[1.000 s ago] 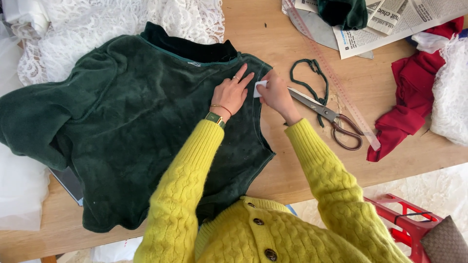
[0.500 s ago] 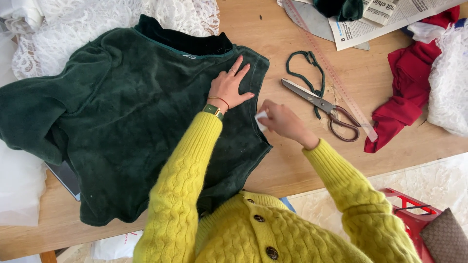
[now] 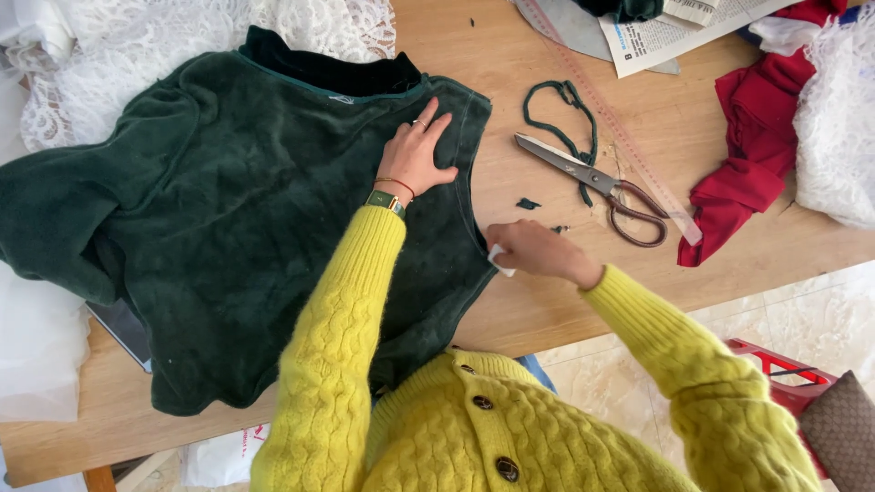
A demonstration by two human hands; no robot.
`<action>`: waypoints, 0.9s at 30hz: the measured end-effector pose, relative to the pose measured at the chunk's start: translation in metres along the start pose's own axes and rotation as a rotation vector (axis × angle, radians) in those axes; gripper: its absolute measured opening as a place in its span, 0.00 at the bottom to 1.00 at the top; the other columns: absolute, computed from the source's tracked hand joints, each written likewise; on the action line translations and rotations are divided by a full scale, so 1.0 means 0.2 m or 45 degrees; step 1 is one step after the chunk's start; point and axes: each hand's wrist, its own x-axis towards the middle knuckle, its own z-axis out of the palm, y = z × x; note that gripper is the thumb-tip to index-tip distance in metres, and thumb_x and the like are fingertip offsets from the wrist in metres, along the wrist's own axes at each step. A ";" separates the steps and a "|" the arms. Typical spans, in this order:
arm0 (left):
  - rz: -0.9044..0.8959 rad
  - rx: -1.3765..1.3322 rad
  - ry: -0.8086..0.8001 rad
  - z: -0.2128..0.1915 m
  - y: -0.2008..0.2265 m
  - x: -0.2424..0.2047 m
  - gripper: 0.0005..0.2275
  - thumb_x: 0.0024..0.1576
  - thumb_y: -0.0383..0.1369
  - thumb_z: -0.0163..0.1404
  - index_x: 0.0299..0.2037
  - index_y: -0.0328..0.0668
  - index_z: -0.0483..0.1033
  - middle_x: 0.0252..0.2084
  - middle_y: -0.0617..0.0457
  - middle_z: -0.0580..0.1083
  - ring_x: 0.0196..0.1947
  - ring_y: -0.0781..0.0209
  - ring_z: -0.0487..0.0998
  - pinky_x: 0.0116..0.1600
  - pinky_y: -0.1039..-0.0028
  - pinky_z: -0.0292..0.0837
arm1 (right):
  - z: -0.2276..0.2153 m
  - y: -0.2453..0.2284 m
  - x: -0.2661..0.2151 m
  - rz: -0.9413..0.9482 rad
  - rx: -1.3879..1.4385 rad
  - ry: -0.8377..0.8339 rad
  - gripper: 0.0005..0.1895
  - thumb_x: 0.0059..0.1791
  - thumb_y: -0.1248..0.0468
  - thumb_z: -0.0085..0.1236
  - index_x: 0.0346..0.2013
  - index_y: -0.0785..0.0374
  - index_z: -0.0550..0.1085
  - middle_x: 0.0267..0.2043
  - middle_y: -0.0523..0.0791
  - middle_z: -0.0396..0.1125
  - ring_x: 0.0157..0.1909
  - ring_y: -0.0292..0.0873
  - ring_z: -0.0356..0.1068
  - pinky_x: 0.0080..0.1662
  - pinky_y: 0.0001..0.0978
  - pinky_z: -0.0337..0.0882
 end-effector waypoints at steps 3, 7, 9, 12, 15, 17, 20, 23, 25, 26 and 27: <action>-0.025 0.012 0.067 -0.03 0.07 -0.08 0.37 0.48 0.47 0.61 0.70 0.52 0.62 0.78 0.52 0.48 0.55 0.38 0.71 0.54 0.50 0.77 | -0.10 -0.01 -0.11 0.027 -0.021 0.058 0.15 0.50 0.58 0.56 0.51 0.54 0.74 0.26 0.49 0.74 0.39 0.60 0.76 0.43 0.53 0.75; 0.045 0.108 0.275 -0.02 0.22 -0.29 0.20 0.50 0.39 0.63 0.48 0.49 0.68 0.62 0.49 0.62 0.52 0.42 0.70 0.49 0.53 0.72 | -0.06 0.05 -0.07 -0.091 -0.002 0.264 0.12 0.54 0.57 0.54 0.49 0.55 0.69 0.23 0.45 0.72 0.34 0.53 0.76 0.40 0.47 0.75; 0.181 0.116 0.267 0.03 0.29 -0.45 0.16 0.50 0.40 0.62 0.42 0.51 0.69 0.54 0.54 0.63 0.50 0.46 0.69 0.48 0.56 0.69 | -0.01 0.04 -0.04 -0.127 0.013 0.275 0.12 0.54 0.56 0.53 0.50 0.55 0.69 0.23 0.45 0.72 0.34 0.54 0.76 0.39 0.48 0.75; 0.343 0.156 0.189 0.09 0.34 -0.67 0.12 0.53 0.42 0.59 0.40 0.54 0.70 0.46 0.60 0.64 0.51 0.54 0.67 0.51 0.61 0.64 | 0.07 0.05 0.03 -0.189 0.020 0.299 0.12 0.54 0.56 0.53 0.49 0.55 0.69 0.23 0.45 0.72 0.34 0.54 0.76 0.39 0.48 0.75; 0.273 0.201 0.054 0.07 0.36 -0.76 0.15 0.55 0.43 0.57 0.50 0.54 0.71 0.52 0.60 0.65 0.56 0.57 0.65 0.57 0.58 0.60 | 0.09 0.03 0.07 -0.227 -0.024 0.300 0.11 0.54 0.58 0.52 0.50 0.56 0.69 0.23 0.46 0.71 0.35 0.54 0.76 0.39 0.47 0.76; 0.181 0.210 -0.016 0.05 0.38 -0.79 0.19 0.55 0.43 0.58 0.55 0.54 0.71 0.57 0.59 0.65 0.58 0.56 0.64 0.60 0.54 0.59 | 0.11 0.02 0.07 -0.234 -0.057 0.286 0.11 0.54 0.60 0.52 0.51 0.56 0.69 0.24 0.47 0.71 0.36 0.55 0.77 0.40 0.46 0.77; 0.124 0.261 -0.019 0.03 0.42 -0.80 0.21 0.56 0.45 0.57 0.58 0.54 0.70 0.59 0.59 0.65 0.60 0.56 0.63 0.61 0.51 0.58 | 0.16 0.06 0.05 -0.220 -0.131 0.235 0.12 0.53 0.61 0.53 0.51 0.55 0.69 0.31 0.50 0.75 0.40 0.60 0.77 0.41 0.51 0.77; 0.096 0.269 -0.006 0.04 0.43 -0.81 0.22 0.56 0.44 0.56 0.60 0.53 0.70 0.60 0.58 0.64 0.61 0.55 0.61 0.61 0.48 0.58 | 0.19 0.11 -0.03 -0.158 -0.346 0.156 0.11 0.52 0.62 0.55 0.50 0.55 0.72 0.32 0.51 0.75 0.40 0.58 0.78 0.42 0.48 0.79; 0.088 0.273 -0.021 0.04 0.44 -0.81 0.22 0.57 0.43 0.56 0.61 0.53 0.69 0.60 0.58 0.62 0.62 0.54 0.60 0.62 0.46 0.58 | 0.15 0.12 -0.15 -0.082 -0.493 -0.011 0.11 0.50 0.62 0.58 0.47 0.54 0.75 0.33 0.53 0.75 0.42 0.60 0.78 0.41 0.48 0.80; 0.092 0.275 -0.020 0.05 0.44 -0.82 0.22 0.57 0.43 0.56 0.61 0.53 0.69 0.60 0.58 0.62 0.62 0.54 0.60 0.62 0.46 0.58 | 0.08 0.10 -0.20 -0.080 -0.492 -0.007 0.11 0.50 0.62 0.58 0.47 0.54 0.75 0.33 0.53 0.75 0.42 0.60 0.78 0.41 0.48 0.80; 0.063 0.257 -0.093 0.07 0.45 -0.83 0.27 0.57 0.44 0.56 0.65 0.50 0.65 0.65 0.54 0.60 0.66 0.50 0.57 0.65 0.42 0.54 | 0.01 0.09 -0.25 -0.024 -0.292 0.032 0.13 0.51 0.60 0.56 0.50 0.52 0.74 0.30 0.53 0.75 0.42 0.60 0.78 0.45 0.50 0.78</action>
